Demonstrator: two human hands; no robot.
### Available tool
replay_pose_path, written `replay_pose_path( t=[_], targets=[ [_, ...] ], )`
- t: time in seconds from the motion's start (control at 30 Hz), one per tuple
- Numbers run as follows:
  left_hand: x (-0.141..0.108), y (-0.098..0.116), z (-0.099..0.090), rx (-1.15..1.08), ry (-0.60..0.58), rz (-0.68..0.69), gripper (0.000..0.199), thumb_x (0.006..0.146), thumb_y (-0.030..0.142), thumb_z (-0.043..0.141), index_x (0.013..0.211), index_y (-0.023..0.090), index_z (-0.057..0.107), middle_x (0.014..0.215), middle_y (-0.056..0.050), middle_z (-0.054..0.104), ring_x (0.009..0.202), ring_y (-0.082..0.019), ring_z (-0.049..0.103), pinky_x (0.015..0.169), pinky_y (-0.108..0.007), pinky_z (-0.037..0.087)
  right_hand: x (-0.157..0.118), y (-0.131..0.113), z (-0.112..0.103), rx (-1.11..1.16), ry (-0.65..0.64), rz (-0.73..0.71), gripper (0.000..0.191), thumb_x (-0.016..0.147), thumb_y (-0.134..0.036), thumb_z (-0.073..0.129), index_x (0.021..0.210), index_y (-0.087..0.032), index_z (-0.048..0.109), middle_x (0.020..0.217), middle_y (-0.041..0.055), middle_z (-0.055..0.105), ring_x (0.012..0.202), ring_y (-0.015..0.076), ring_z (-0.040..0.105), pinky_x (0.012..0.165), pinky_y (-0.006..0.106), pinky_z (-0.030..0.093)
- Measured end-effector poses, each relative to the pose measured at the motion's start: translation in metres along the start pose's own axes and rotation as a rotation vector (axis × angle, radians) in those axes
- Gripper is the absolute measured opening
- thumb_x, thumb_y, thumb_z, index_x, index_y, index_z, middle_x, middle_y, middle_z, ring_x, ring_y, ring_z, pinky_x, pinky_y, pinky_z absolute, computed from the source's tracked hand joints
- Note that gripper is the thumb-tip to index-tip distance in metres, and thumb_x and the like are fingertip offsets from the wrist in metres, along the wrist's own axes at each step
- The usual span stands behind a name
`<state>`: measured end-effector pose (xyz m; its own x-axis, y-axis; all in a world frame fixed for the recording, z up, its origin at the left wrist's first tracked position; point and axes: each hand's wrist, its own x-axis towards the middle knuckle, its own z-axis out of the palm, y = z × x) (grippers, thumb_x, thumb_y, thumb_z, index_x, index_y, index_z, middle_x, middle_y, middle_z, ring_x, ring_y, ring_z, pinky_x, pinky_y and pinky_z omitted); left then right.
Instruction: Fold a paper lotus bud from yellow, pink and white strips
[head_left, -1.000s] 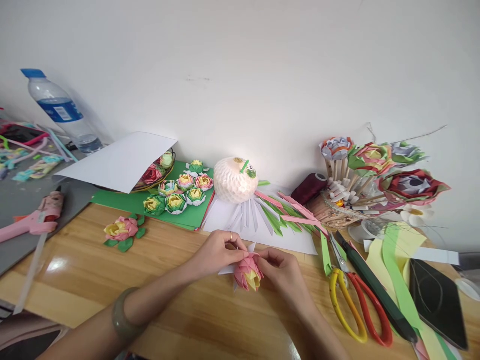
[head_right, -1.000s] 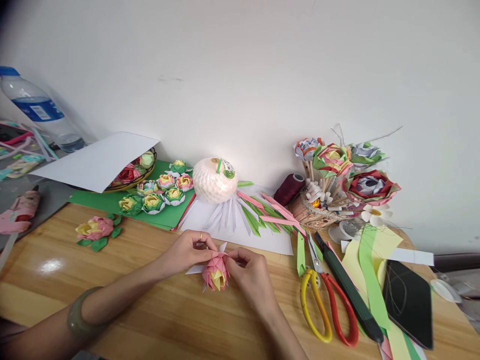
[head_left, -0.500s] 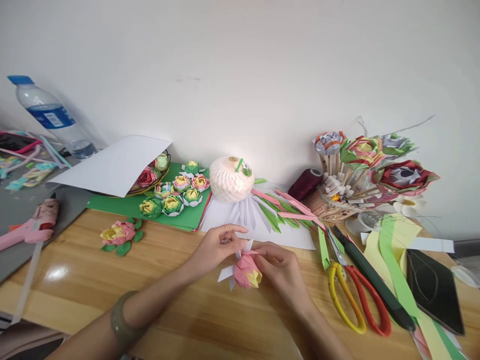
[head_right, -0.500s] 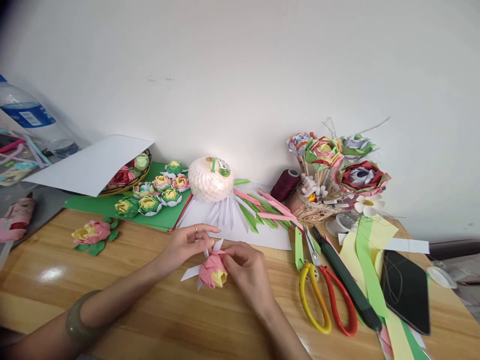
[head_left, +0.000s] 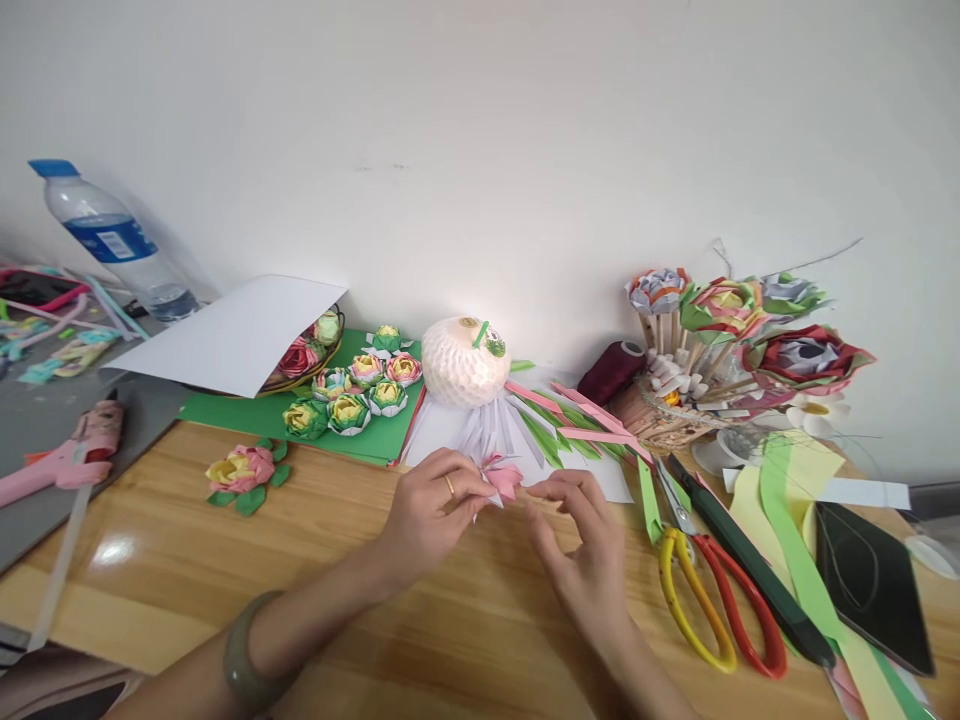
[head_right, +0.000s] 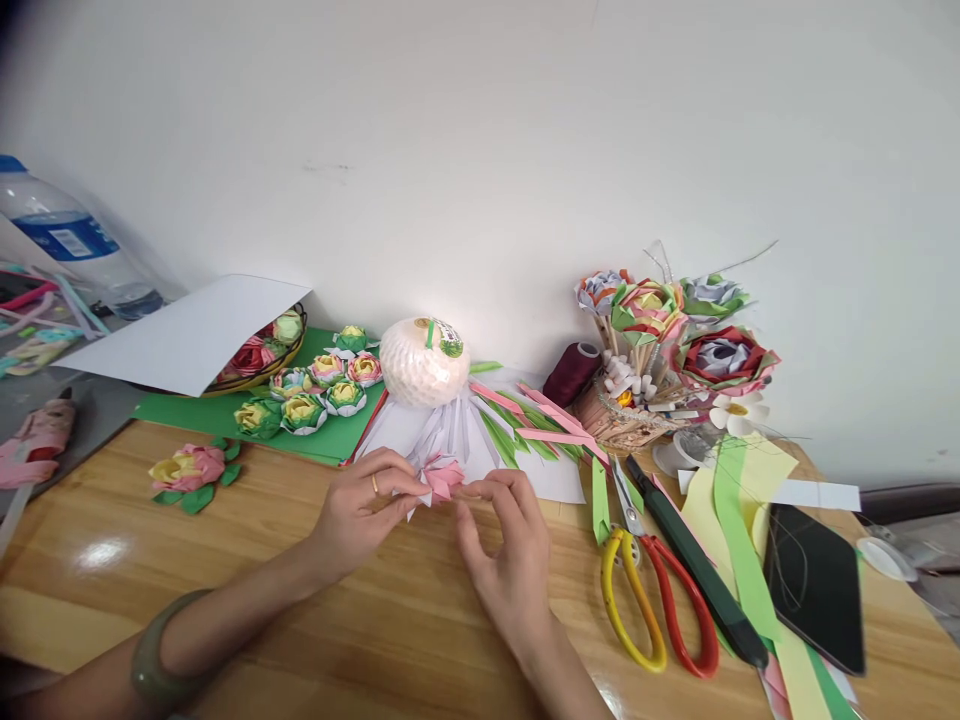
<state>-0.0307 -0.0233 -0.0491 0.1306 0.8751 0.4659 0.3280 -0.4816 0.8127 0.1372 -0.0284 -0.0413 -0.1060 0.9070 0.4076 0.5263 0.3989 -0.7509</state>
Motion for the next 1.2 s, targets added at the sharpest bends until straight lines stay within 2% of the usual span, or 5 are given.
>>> replay_pose_path(
  t=[0.13, 0.27, 0.73, 0.93, 1.2],
  targets=[
    [-0.003, -0.002, 0.003, 0.006, -0.028, 0.064, 0.014, 0.079, 0.016, 0.053, 0.074, 0.02, 0.065, 0.072, -0.004, 0.059, 0.067, -0.013, 0.056, 0.062, -0.024, 0.045, 0.002, -0.006, 0.002, 0.25, -0.245, 0.274, 0.024, 0.082, -0.038, 0.05, 0.07, -0.018, 0.056, 0.062, -0.0003, 0.053, 0.058, 0.0124, 0.046, 0.055, 0.023, 0.039],
    [-0.003, -0.003, 0.006, -0.124, -0.01, -0.022, 0.009, 0.079, 0.017, 0.055, 0.072, 0.018, 0.06, 0.075, -0.004, 0.056, 0.073, -0.013, 0.056, 0.066, -0.025, 0.046, 0.003, -0.003, 0.003, 0.37, -0.276, 0.37, 0.03, 0.079, -0.044, 0.053, 0.064, -0.017, 0.053, 0.061, -0.0015, 0.051, 0.059, 0.0119, 0.045, 0.056, 0.023, 0.037],
    [-0.005, -0.008, 0.01, -0.427, -0.012, -0.287, 0.01, 0.081, 0.024, 0.051, 0.074, 0.017, 0.051, 0.093, -0.006, 0.059, 0.095, -0.017, 0.056, 0.082, -0.03, 0.044, 0.005, 0.001, 0.002, 0.332, -0.282, 0.433, 0.035, 0.075, -0.05, 0.054, 0.061, -0.018, 0.051, 0.053, -0.0034, 0.043, 0.05, 0.0102, 0.037, 0.047, 0.022, 0.031],
    [-0.003, -0.006, 0.01, -0.465, -0.015, -0.373, 0.012, 0.081, 0.027, 0.05, 0.074, 0.017, 0.048, 0.09, -0.005, 0.063, 0.095, -0.017, 0.057, 0.086, -0.032, 0.041, 0.005, 0.003, 0.003, 0.334, -0.306, 0.433, 0.033, 0.076, -0.048, 0.054, 0.063, -0.017, 0.052, 0.053, -0.0036, 0.043, 0.05, 0.0102, 0.037, 0.048, 0.023, 0.03],
    [0.002, -0.009, 0.006, -0.561, 0.002, -0.478, 0.019, 0.076, 0.031, 0.057, 0.069, 0.017, 0.046, 0.084, -0.003, 0.061, 0.086, -0.015, 0.056, 0.078, -0.028, 0.042, 0.005, 0.006, 0.001, 0.224, -0.281, 0.361, 0.032, 0.08, -0.045, 0.05, 0.068, -0.016, 0.056, 0.059, -0.0011, 0.049, 0.055, 0.0117, 0.039, 0.051, 0.023, 0.031]
  ],
)
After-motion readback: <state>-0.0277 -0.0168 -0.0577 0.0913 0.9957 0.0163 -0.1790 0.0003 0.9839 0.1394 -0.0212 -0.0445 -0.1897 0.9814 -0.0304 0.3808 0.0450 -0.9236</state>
